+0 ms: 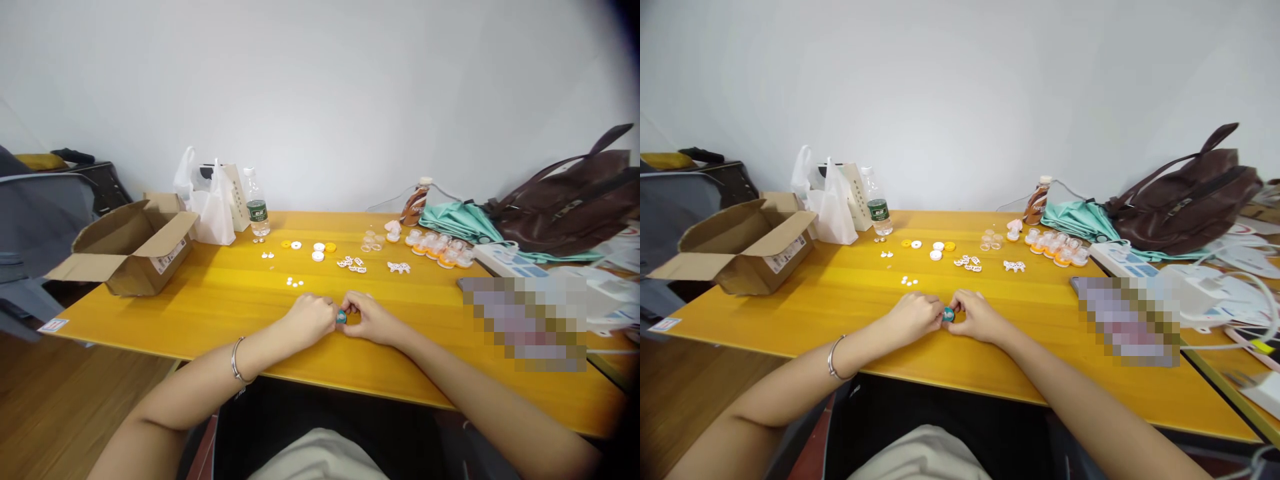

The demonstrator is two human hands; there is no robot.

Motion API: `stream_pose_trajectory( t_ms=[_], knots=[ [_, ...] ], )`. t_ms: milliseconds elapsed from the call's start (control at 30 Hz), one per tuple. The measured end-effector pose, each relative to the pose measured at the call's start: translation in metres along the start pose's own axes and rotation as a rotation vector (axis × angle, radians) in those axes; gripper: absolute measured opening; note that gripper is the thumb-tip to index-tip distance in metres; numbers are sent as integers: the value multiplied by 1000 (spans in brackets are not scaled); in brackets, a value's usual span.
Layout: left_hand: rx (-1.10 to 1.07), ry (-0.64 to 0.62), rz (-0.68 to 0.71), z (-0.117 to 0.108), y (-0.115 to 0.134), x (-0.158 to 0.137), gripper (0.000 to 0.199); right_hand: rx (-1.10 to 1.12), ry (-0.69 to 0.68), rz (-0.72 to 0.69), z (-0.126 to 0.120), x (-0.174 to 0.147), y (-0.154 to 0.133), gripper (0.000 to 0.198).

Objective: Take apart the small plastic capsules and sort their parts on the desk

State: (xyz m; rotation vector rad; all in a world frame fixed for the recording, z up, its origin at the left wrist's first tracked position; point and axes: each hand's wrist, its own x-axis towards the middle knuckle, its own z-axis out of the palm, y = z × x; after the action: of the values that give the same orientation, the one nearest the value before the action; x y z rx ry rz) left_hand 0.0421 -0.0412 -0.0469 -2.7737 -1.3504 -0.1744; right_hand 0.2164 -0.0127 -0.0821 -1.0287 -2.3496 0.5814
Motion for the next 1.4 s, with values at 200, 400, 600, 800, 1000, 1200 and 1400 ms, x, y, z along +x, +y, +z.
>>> stream_pose_trajectory(
  t_ms=[200,400,600,800,1000,1200,1400],
  knots=[
    [-105,143,-131,-15,-69,-1,13,-5,-8,-1,-1,-1,-1,20],
    [82,75,-175,-8,-101,4,19,-4,-8,0,-2,-1,0,20],
    [174,51,-155,-4,-96,6,18,-10,-17,-1,-3,-1,-3,22],
    [112,34,-176,-3,-97,4,17,-3,-8,-7,-2,0,-1,21],
    [-32,100,-133,-10,-85,-1,19,3,-13,-2,-2,-1,-2,21],
    [-457,49,184,-5,-50,-3,27,7,-20,6,-3,0,-1,19],
    [-530,12,239,5,-40,1,28,11,-25,-15,-1,0,2,21]
  ],
)
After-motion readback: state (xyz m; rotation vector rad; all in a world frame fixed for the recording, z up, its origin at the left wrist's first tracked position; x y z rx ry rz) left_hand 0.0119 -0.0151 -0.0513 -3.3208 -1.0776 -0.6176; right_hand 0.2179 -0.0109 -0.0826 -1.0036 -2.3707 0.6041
